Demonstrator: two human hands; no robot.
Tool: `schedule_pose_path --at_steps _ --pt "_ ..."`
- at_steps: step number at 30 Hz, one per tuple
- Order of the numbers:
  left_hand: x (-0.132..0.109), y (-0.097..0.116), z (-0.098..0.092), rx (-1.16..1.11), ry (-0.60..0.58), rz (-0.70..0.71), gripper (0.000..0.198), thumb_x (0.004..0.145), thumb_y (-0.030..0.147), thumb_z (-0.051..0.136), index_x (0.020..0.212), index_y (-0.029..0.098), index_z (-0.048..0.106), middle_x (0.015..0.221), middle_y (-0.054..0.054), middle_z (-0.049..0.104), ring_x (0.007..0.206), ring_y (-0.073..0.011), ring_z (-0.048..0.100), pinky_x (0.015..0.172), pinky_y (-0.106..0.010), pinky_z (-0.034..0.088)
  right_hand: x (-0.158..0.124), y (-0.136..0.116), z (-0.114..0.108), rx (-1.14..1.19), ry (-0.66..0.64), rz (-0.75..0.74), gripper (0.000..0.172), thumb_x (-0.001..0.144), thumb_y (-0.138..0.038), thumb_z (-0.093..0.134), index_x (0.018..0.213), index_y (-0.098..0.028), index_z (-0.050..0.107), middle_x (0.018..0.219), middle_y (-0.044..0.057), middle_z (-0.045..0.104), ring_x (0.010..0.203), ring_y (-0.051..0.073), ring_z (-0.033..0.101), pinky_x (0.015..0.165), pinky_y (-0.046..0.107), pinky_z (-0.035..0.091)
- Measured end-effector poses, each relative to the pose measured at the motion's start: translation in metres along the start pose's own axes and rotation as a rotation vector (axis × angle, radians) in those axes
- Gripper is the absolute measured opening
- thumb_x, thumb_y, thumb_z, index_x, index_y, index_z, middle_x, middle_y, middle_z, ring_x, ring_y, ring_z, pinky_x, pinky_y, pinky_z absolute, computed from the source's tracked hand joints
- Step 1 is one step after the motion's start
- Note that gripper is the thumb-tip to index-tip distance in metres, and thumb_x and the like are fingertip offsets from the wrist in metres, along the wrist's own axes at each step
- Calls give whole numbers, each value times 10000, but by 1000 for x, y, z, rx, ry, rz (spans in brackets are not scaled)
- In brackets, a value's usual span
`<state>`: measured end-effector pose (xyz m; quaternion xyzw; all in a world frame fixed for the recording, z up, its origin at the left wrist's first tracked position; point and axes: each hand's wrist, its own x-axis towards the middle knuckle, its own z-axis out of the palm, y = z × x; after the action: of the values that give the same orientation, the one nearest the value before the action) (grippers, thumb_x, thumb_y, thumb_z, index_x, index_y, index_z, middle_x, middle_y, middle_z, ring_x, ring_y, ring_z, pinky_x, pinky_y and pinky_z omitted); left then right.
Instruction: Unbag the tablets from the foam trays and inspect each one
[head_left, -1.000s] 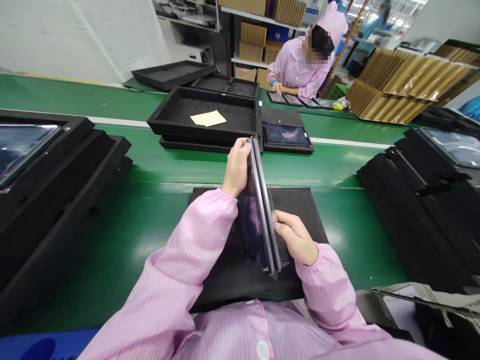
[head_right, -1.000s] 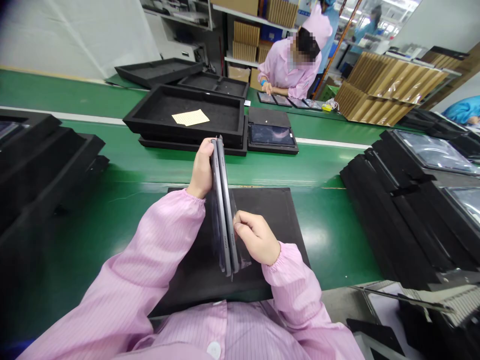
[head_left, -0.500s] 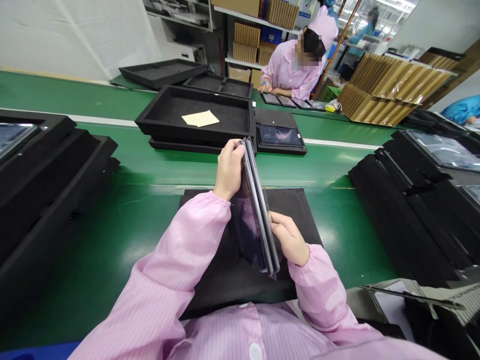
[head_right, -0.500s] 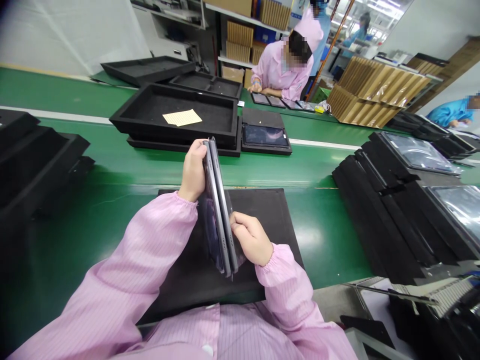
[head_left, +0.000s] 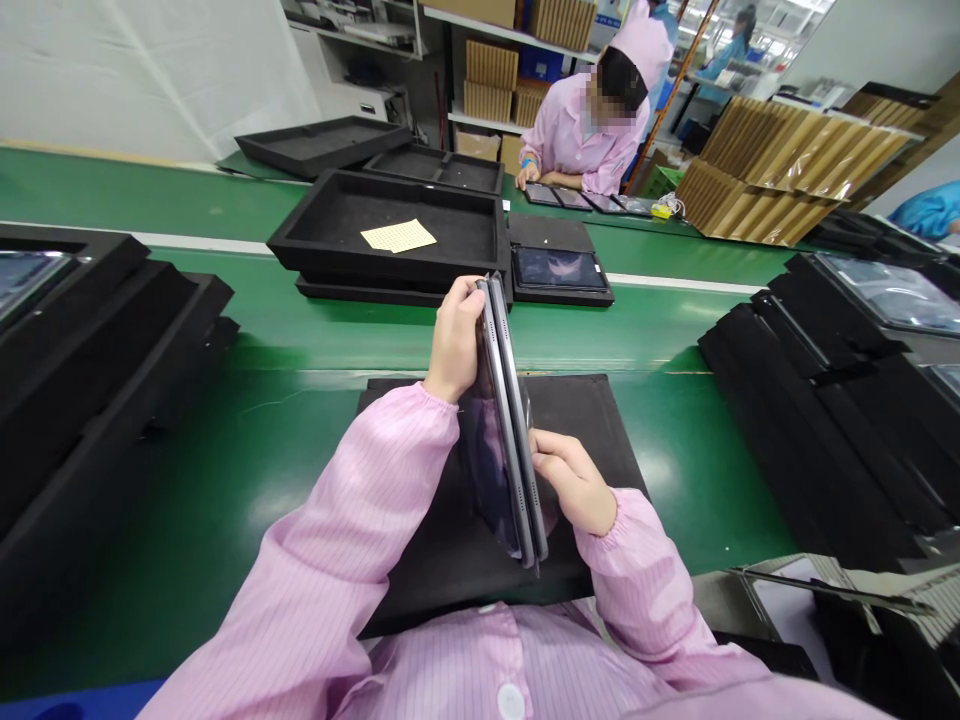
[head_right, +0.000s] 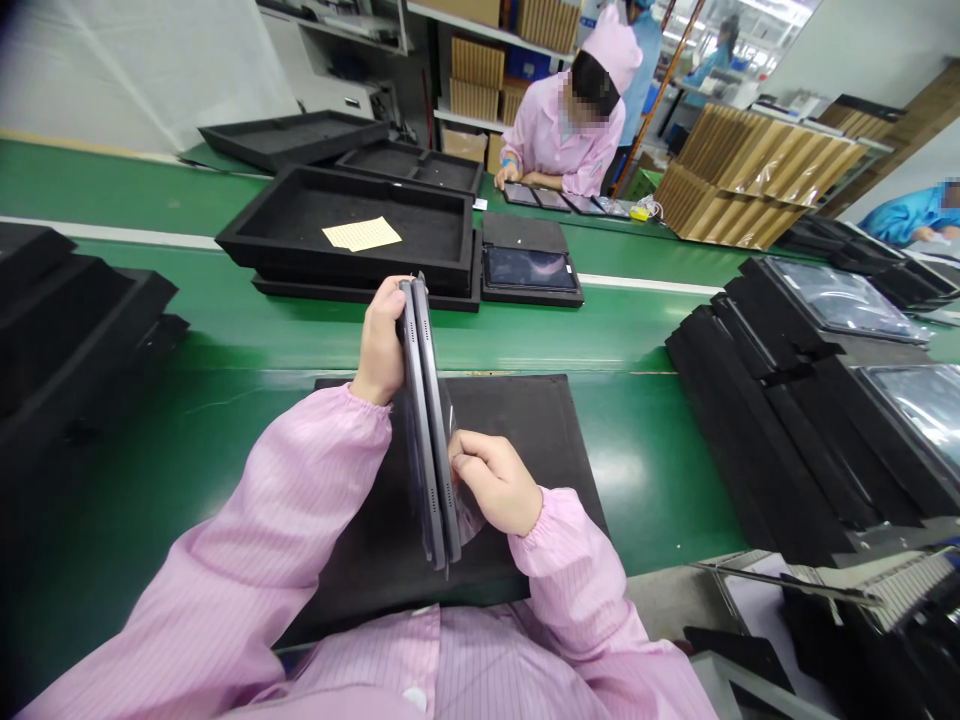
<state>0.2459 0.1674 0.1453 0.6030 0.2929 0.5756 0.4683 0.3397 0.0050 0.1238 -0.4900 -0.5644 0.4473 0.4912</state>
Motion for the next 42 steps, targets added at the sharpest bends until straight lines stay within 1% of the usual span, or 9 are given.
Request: schedule_pose_path --at_steps 6,12,18,22,28,31,34,39,42 --pt "-2 2 1 -23 4 18 164 845 351 456 734 243 510 686 1 503 625 -167 465 584 -294 418 -1 1 0 12 -38 -20 206 800 -221 424 604 -240 362 549 -52 387 518 120 371 527 254 359" --pt "-6 4 1 -95 -55 2 190 803 417 474 811 240 543 704 5 492 600 -162 440 558 -304 383 -4 0 -5 19 -158 -83 163 733 -288 524 622 -237 416 565 -50 426 520 118 382 527 256 386" --pt "-14 17 1 -43 -107 32 236 803 466 457 846 250 542 743 -7 500 696 -198 487 675 -342 418 -5 -5 -7 -99 -225 -170 299 811 -392 564 603 -235 417 554 -38 459 515 124 412 553 268 408" --pt "-19 22 1 13 -116 77 243 798 468 462 847 248 552 791 -30 557 798 -234 525 781 -388 428 -7 -8 -4 -128 -189 -225 331 824 -371 564 576 -243 387 531 -36 443 504 127 406 519 263 375" --pt "-24 23 0 34 -137 100 296 792 532 462 845 256 557 860 -53 628 879 -274 557 840 -432 420 -12 -15 -2 -186 -188 -232 327 853 -355 522 591 -249 359 538 -29 450 498 131 426 504 268 351" --pt "-27 25 0 30 -157 119 307 803 541 462 857 257 567 881 -54 642 898 -280 564 858 -439 410 -15 -21 1 -263 -82 -233 290 814 -314 538 592 -243 364 535 -35 439 495 122 414 497 261 333" --pt "-30 28 0 40 -176 150 312 826 537 453 875 257 582 885 -56 651 889 -279 563 856 -443 408 -17 -28 7 -351 27 -230 312 788 -296 574 585 -239 343 521 -51 405 477 107 387 485 254 311" --pt "-34 34 0 64 -200 195 358 853 566 418 884 256 594 886 -59 683 869 -273 600 850 -429 442 -20 -30 17 -400 91 -211 366 792 -315 593 567 -239 315 504 -55 406 465 103 389 482 257 307" --pt "-35 37 0 43 -208 207 351 868 525 416 902 248 629 926 -63 726 883 -268 644 837 -408 482 -20 -30 22 -414 115 -206 380 794 -334 607 573 -237 315 509 -53 423 473 105 403 490 256 316"
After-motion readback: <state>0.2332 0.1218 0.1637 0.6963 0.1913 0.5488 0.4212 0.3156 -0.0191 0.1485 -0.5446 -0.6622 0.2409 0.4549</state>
